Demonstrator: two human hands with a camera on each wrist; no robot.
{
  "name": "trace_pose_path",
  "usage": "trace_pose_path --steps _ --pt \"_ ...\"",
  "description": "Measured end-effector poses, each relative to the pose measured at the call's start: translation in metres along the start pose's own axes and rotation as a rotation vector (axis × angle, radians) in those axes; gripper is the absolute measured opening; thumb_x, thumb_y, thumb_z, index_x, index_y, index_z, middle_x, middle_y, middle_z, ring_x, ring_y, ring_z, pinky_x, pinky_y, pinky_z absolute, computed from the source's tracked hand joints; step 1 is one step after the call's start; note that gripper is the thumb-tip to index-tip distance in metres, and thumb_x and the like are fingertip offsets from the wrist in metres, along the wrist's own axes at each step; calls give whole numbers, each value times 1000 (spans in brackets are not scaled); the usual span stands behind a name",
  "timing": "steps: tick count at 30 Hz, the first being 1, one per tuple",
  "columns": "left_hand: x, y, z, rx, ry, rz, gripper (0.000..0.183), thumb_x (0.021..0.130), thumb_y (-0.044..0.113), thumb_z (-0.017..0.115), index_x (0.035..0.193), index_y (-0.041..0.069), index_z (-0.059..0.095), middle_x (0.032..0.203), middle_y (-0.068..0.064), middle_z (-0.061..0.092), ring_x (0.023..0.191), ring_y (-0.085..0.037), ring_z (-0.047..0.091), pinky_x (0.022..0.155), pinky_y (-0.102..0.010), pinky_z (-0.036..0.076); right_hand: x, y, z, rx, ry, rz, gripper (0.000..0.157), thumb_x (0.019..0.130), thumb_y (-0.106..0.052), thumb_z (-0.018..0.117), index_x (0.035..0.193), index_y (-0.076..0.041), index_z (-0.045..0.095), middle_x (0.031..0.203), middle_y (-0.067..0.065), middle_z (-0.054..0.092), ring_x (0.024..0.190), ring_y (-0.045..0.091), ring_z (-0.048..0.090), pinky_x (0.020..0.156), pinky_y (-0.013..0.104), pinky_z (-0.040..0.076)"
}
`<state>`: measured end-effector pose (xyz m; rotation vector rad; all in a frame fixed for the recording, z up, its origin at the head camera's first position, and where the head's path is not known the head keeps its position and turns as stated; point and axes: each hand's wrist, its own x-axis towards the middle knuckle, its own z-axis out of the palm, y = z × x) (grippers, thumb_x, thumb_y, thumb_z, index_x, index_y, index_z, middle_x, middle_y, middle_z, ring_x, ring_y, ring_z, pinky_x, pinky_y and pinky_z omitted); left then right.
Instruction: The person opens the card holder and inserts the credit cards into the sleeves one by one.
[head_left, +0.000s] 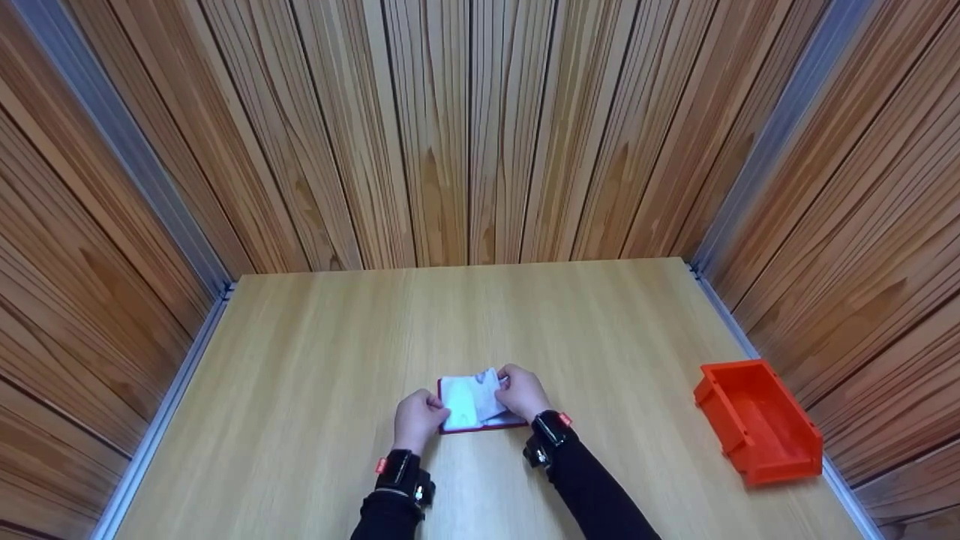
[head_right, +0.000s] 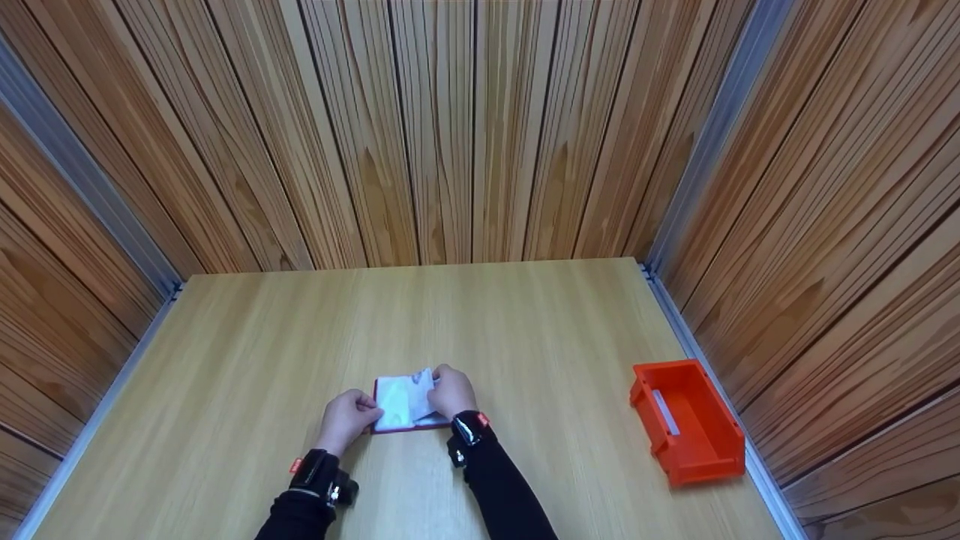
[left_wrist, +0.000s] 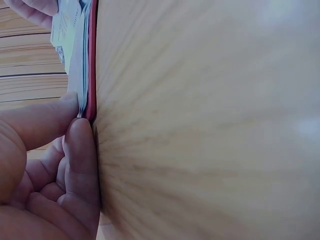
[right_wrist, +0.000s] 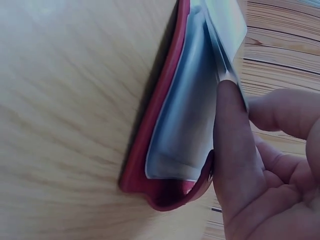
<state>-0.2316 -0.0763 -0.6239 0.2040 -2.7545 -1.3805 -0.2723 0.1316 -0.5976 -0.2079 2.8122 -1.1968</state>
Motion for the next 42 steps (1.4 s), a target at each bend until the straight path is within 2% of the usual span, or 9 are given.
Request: trace_pose_path --steps 7,18,31,37,42 --pt "0 2 -1 -15 -23 -27 15 76 4 78 78 5 62 71 -1 58 65 -16 54 60 -31 46 0 0 1 -7 -22 12 27 78 3 65 105 3 63 74 -1 53 66 14 50 60 28 42" --pt "0 -1 0 -30 -14 6 16 76 3 78 78 5 63 71 0 59 65 -15 55 61 -31 47 -3 -1 9 -43 10 -61 22 77 0 68 98 4 63 74 -1 54 68 15 51 65 32 44" --pt "-1 -2 -1 -13 -13 26 18 75 5 79 77 5 61 69 0 58 64 -16 55 60 -32 47 -6 -8 21 -126 11 -58 19 77 -3 68 94 2 61 73 1 55 68 19 54 65 36 47" --pt "0 -1 -2 -21 -21 15 17 75 5 79 78 4 62 70 -1 59 64 -15 56 60 -32 48 -6 -12 22 -128 1 -77 22 77 -3 68 97 5 64 77 5 61 73 22 58 68 36 50" --pt "0 -1 -2 -17 -29 6 17 76 6 79 79 4 62 70 -1 59 63 -15 56 60 -31 48 -6 -14 23 -112 -34 -59 25 80 -5 68 102 5 65 80 5 62 75 21 60 69 34 50"
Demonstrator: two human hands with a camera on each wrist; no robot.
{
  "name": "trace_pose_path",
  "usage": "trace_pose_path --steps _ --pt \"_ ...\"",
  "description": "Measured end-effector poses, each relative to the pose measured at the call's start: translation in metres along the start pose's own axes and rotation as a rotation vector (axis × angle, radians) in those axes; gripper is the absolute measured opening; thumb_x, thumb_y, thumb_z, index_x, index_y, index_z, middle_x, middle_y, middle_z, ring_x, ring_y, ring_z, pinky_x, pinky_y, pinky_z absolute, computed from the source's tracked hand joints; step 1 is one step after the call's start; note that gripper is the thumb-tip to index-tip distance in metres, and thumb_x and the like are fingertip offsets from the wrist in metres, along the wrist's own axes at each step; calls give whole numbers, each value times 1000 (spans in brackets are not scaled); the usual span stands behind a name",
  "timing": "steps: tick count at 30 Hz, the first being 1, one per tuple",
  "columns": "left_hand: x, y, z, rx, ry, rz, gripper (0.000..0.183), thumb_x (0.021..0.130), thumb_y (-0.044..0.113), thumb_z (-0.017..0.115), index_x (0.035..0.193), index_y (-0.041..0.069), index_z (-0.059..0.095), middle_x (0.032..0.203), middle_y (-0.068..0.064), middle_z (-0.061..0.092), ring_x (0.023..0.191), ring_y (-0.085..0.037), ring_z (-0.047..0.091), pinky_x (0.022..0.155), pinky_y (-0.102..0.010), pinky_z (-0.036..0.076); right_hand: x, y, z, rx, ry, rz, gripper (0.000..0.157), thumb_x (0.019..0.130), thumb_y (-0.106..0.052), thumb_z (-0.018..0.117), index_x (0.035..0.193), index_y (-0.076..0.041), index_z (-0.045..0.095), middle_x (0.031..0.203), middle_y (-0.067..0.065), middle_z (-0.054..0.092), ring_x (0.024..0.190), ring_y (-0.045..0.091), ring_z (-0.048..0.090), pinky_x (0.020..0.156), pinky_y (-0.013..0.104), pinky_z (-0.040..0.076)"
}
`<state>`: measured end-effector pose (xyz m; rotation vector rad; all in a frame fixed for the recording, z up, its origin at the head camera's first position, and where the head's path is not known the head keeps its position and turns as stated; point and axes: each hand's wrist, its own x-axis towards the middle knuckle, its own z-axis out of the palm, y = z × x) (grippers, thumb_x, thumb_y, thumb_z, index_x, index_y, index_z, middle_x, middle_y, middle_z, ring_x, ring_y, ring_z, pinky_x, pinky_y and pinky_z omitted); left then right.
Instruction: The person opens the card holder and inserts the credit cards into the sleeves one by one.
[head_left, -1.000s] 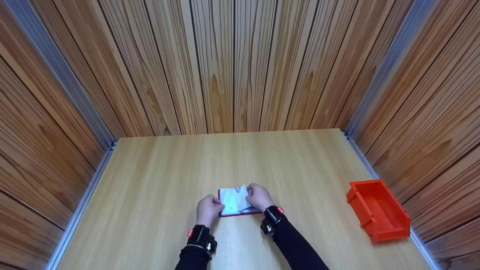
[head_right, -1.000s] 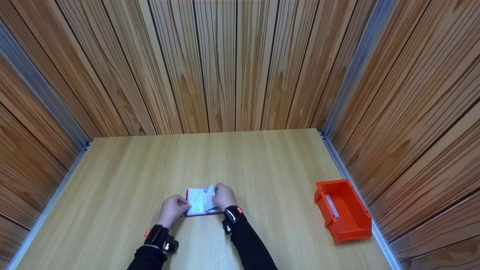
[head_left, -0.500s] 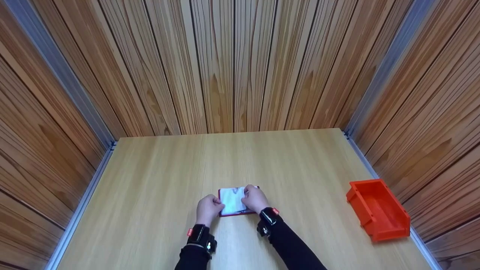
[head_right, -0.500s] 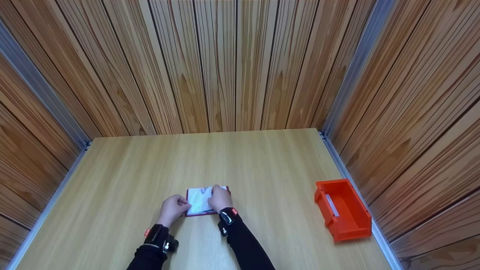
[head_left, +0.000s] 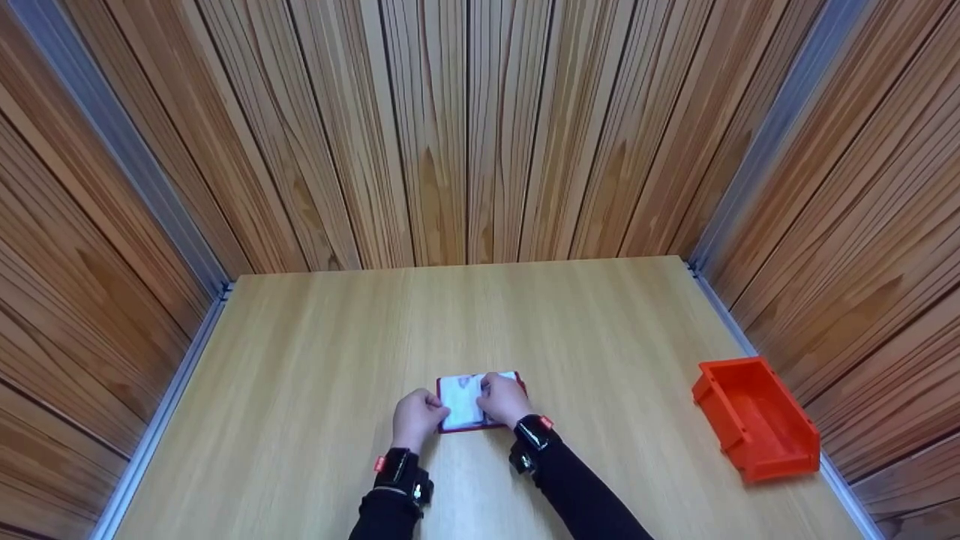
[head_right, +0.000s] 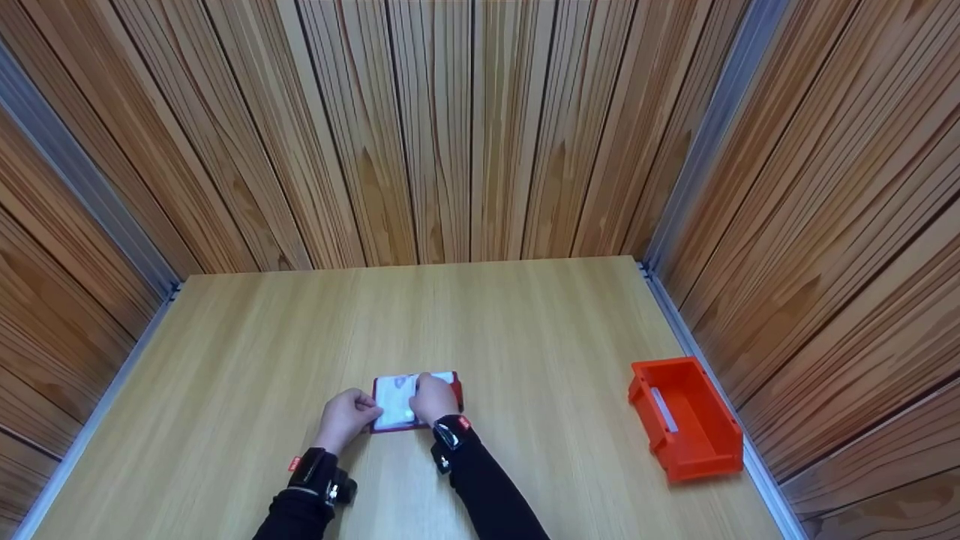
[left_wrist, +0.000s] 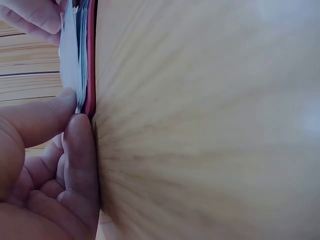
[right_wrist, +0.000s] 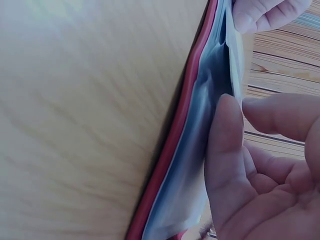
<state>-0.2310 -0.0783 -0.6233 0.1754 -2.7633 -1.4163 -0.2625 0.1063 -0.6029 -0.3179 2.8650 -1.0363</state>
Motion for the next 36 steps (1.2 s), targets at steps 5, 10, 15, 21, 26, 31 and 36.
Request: trace_pose_path --steps 5,10,15,21,26,31,36 --pt "0 1 1 13 2 -6 18 78 7 80 80 4 62 71 -1 59 65 -15 56 61 -32 48 1 -3 2 8 -21 2 28 82 -7 69 107 5 65 84 7 65 78 22 61 72 35 50" --pt "0 0 1 25 14 12 18 77 7 80 79 6 62 71 0 59 66 -15 56 63 -33 47 0 -6 4 21 -33 -27 9 82 -4 66 91 0 65 69 -3 53 65 13 53 60 28 44" --pt "1 -1 1 30 26 32 17 76 8 80 77 6 62 70 1 59 67 -15 55 65 -34 47 0 -9 4 -3 -39 -51 16 82 -2 63 72 -7 53 60 -8 40 55 9 45 53 24 37" --pt "1 -1 1 14 12 18 18 77 8 80 78 5 62 71 0 60 66 -14 56 63 -32 47 0 -10 4 112 -87 63 21 87 -3 62 107 4 67 73 0 58 56 9 57 53 24 46" --pt "1 -1 1 -2 -4 -4 19 77 7 80 79 5 62 71 -1 60 65 -14 57 60 -30 48 -1 -11 3 124 -100 84 25 88 -4 62 112 4 67 81 5 64 59 11 60 56 25 48" --pt "1 -1 1 -11 0 -9 19 77 7 80 80 5 62 71 0 60 65 -14 57 60 -29 47 -1 -10 2 102 -101 61 18 88 -4 63 104 2 69 78 2 62 58 10 58 56 24 47" --pt "0 -1 1 -26 6 -7 18 77 5 80 80 4 62 71 -1 60 65 -14 57 59 -29 47 -1 -8 4 61 -79 -13 9 83 -2 65 76 -5 60 62 -7 47 55 7 48 53 23 39"
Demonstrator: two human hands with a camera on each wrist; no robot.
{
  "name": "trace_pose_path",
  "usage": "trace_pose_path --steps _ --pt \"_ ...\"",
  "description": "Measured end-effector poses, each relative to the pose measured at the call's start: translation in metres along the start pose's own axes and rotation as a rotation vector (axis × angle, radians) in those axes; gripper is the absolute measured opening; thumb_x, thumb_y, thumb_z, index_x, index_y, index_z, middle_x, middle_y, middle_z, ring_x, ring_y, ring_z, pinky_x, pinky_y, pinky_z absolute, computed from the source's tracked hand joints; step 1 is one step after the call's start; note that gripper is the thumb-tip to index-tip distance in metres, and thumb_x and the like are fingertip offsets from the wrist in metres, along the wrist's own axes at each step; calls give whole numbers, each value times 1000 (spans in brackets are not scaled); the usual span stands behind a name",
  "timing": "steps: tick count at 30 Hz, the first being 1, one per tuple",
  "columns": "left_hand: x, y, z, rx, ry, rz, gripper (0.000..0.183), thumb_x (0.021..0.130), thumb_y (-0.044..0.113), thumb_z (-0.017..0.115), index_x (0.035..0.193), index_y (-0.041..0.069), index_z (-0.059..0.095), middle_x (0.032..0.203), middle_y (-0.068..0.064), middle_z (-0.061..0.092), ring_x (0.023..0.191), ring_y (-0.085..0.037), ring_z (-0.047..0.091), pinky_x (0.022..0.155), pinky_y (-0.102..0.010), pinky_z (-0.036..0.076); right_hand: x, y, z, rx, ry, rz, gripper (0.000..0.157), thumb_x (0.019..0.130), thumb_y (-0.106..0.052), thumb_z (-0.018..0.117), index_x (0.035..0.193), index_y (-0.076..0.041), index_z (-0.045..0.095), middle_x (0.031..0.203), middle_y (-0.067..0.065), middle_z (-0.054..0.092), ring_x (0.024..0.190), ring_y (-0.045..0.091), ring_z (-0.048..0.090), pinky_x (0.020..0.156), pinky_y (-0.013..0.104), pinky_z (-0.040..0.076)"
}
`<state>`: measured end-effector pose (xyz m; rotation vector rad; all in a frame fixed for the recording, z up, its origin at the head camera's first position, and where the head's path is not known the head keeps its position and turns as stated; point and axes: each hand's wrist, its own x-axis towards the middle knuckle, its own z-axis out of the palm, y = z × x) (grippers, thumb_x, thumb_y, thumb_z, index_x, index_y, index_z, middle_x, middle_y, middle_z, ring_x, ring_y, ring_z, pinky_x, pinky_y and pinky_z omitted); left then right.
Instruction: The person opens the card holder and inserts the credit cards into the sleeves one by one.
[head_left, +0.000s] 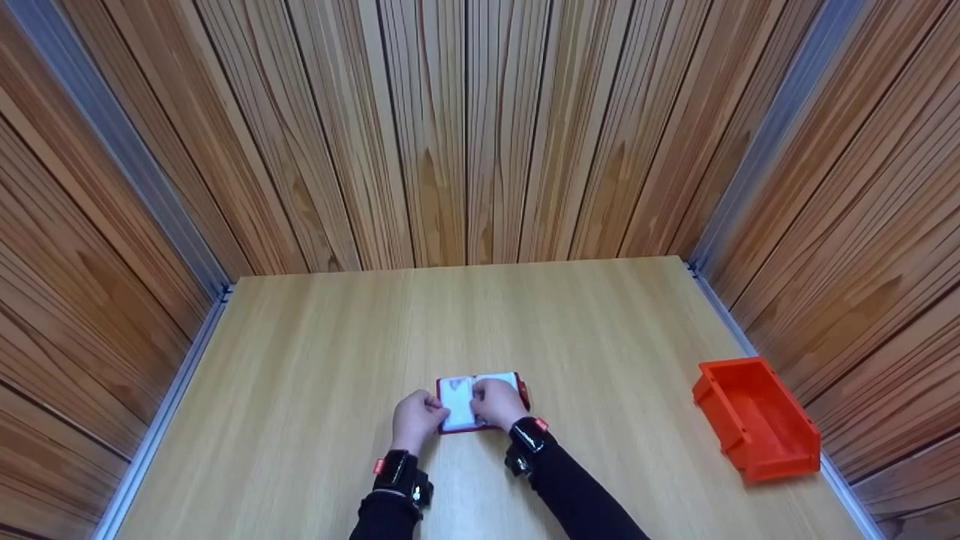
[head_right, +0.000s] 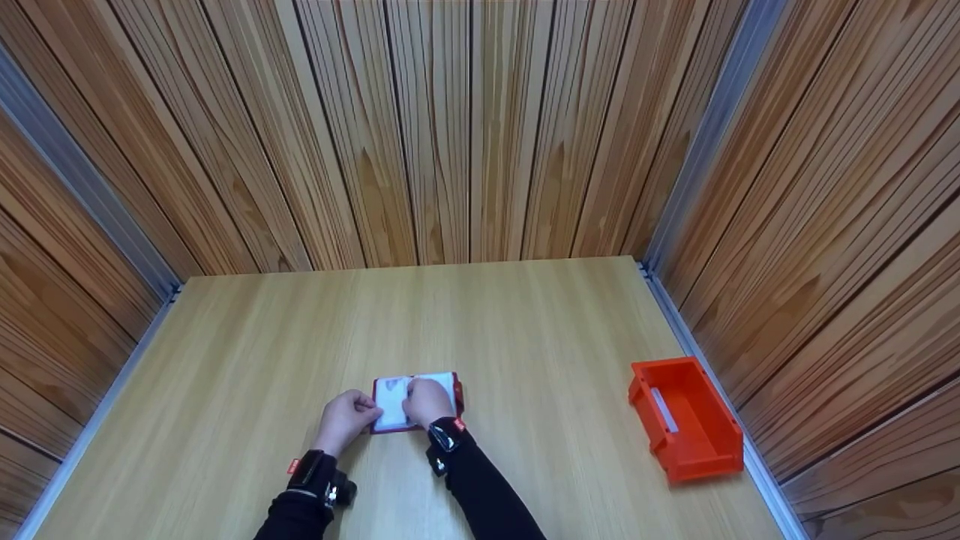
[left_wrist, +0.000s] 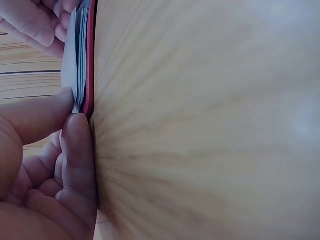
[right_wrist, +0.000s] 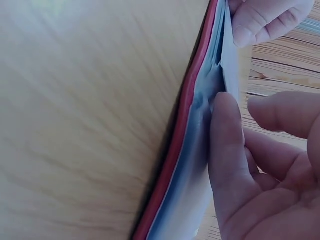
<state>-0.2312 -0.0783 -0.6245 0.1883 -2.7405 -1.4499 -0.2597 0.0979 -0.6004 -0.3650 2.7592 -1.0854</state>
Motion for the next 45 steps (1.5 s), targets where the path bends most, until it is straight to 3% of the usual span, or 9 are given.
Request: trace_pose_path --steps 4,11,24,34,45 --pt "0 0 0 15 8 25 18 76 5 79 79 5 62 70 -1 61 65 -14 57 60 -30 47 0 1 1 -51 38 -83 27 77 1 65 63 -12 45 57 -11 36 53 6 39 52 22 32" --pt "0 2 -1 32 7 16 18 77 7 79 78 5 61 69 1 58 63 -14 54 59 -31 46 -1 2 0 -44 54 -112 31 76 2 64 62 -14 42 57 -12 34 53 5 38 52 22 30" --pt "2 19 -3 36 46 63 17 79 4 78 81 1 61 71 -2 58 65 -17 55 61 -33 47 -2 2 -1 -39 49 -64 1 79 0 63 79 -1 64 70 -1 54 63 11 49 61 26 42" --pt "1 15 5 126 71 171 18 70 -1 77 75 3 60 70 -2 57 66 -22 55 63 -38 46 -3 2 1 -24 59 -72 14 79 0 65 92 3 70 78 4 63 69 15 56 66 29 47" --pt "4 11 6 121 35 118 17 70 0 77 77 2 61 71 -3 58 68 -22 56 65 -38 47 -4 1 0 -19 49 -44 22 81 -1 66 101 4 71 86 7 68 72 16 59 66 28 48"
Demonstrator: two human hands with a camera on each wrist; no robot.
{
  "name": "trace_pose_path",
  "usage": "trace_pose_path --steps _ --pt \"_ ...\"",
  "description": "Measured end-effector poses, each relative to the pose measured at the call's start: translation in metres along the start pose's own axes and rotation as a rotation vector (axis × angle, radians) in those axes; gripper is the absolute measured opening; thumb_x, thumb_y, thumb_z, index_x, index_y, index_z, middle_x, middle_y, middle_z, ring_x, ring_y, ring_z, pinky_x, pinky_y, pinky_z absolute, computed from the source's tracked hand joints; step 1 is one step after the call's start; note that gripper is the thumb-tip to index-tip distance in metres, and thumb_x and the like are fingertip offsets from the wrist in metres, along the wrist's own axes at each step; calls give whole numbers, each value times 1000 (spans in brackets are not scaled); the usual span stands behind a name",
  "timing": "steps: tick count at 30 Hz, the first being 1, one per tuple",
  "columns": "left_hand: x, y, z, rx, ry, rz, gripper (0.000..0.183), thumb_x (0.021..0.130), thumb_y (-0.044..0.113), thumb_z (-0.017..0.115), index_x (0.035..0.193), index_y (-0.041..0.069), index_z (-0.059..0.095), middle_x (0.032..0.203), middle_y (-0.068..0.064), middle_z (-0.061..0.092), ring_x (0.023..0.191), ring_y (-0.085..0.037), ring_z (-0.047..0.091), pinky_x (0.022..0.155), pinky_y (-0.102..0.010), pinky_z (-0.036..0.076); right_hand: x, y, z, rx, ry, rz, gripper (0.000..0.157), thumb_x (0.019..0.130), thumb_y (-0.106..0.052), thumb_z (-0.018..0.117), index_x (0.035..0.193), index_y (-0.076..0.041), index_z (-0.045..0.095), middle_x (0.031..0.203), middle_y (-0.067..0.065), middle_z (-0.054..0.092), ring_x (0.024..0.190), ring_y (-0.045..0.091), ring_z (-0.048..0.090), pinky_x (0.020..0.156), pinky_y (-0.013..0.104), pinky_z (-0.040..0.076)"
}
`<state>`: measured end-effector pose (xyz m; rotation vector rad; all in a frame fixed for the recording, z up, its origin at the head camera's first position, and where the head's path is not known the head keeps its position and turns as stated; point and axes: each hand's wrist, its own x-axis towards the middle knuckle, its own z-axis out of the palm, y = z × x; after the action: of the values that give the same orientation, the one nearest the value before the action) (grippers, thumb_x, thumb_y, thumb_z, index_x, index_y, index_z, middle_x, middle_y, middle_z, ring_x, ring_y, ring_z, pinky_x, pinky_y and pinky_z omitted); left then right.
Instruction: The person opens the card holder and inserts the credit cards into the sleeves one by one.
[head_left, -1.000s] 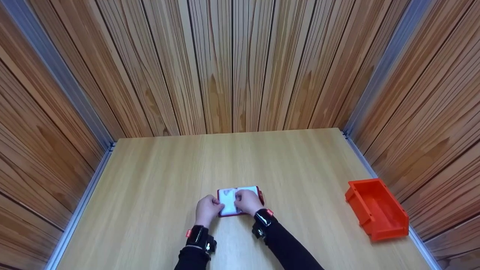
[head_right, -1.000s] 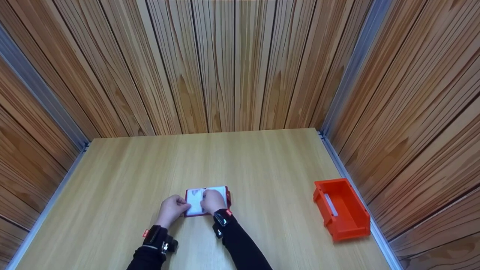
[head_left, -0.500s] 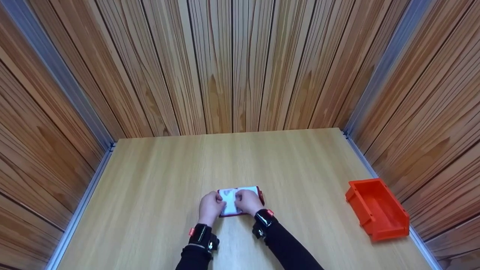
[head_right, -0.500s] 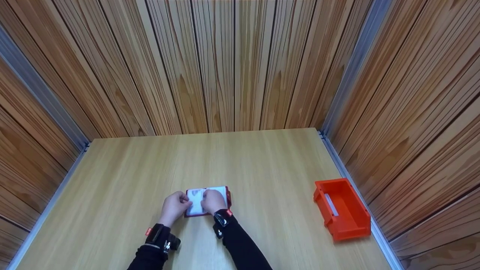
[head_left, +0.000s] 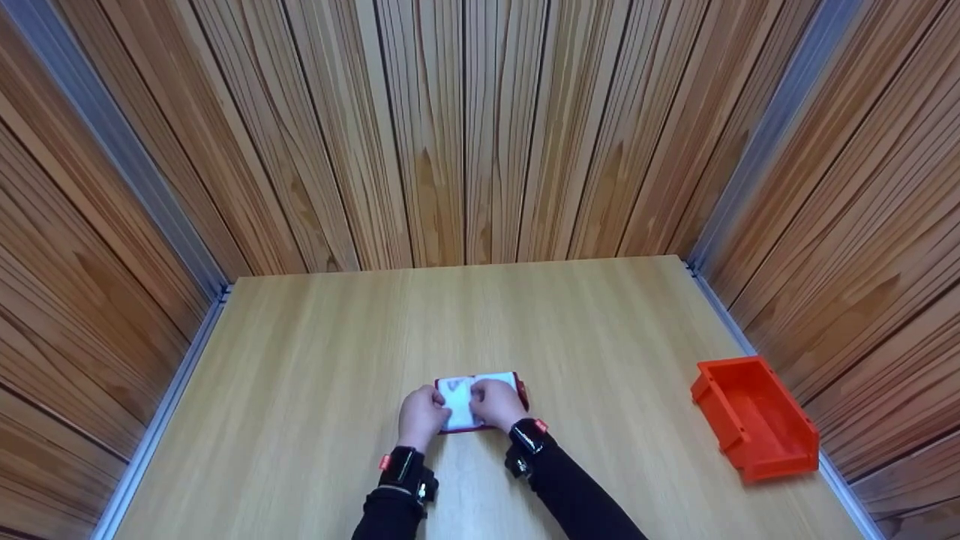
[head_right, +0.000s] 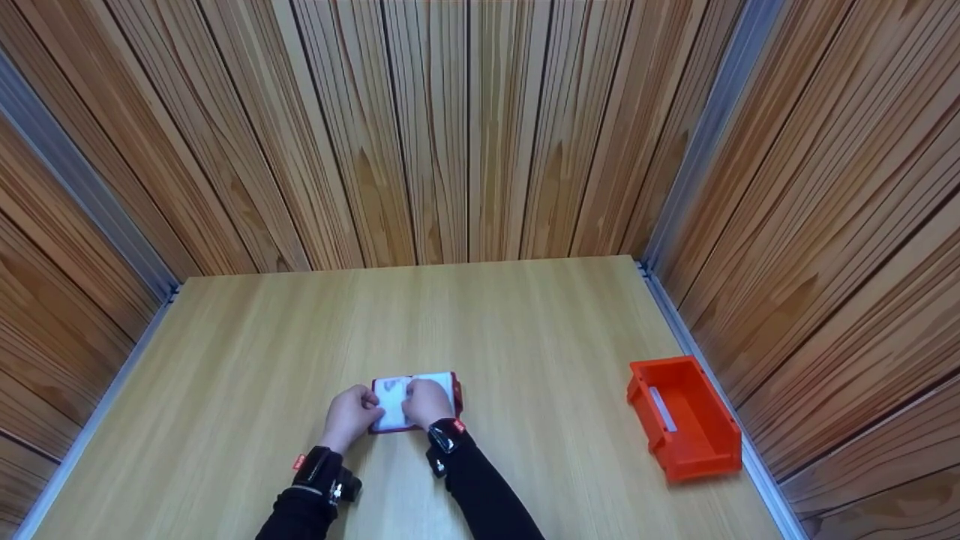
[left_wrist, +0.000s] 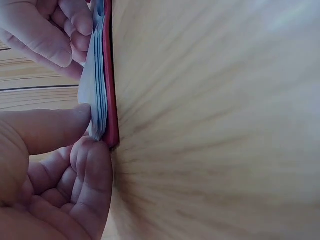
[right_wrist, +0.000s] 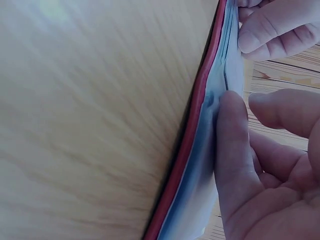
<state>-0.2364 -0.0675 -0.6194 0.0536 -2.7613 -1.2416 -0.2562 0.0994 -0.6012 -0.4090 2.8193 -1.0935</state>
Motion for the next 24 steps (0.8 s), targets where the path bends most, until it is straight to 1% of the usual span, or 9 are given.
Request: trace_pose_path --steps 3,6,10,14,16,19,22,24 --pt "0 -1 0 -24 -9 -19 18 70 -1 78 78 1 61 71 -2 58 68 -21 56 65 -38 47 1 1 1 22 -5 11 25 81 -1 65 104 5 71 90 9 69 73 17 60 67 29 48" --pt "0 -2 0 -45 -22 -44 19 71 -1 78 79 1 62 71 -1 57 69 -19 55 66 -36 47 1 3 0 55 -4 -6 27 79 -1 64 104 8 70 86 9 68 70 17 60 66 30 49" --pt "1 -2 0 -69 -35 -63 19 73 0 79 81 2 62 71 0 57 69 -18 55 66 -35 47 2 10 1 76 12 -75 24 79 -3 62 99 9 68 78 6 64 66 16 58 64 29 48" --pt "1 -3 1 -94 -44 -84 18 74 0 80 81 2 63 72 -1 58 69 -17 55 65 -33 47 2 13 -1 43 56 -122 21 81 -2 62 98 8 70 84 9 67 77 21 62 71 34 51" --pt "0 -4 1 -101 -44 -89 18 74 0 80 81 2 63 72 -1 58 68 -17 56 65 -33 47 2 12 -5 17 81 -119 20 81 -1 63 98 7 71 89 11 69 82 25 64 75 38 51" --pt "0 -6 2 -104 -40 -91 18 74 0 80 81 2 63 72 -1 59 69 -17 56 66 -33 47 5 16 -9 -2 114 -119 18 82 0 64 99 5 72 89 10 70 83 25 64 76 39 51" --pt "0 -6 2 -96 -26 -78 19 73 1 80 81 2 64 72 0 60 69 -16 57 67 -33 48 6 18 -15 9 122 -103 17 86 -1 65 101 4 72 88 7 69 83 23 63 78 38 51" --pt "1 -6 1 -101 -29 -90 19 73 1 80 82 3 63 73 0 59 69 -16 56 66 -34 48 8 20 -19 22 129 -94 17 87 -1 65 102 4 71 87 7 69 83 23 63 78 38 51"
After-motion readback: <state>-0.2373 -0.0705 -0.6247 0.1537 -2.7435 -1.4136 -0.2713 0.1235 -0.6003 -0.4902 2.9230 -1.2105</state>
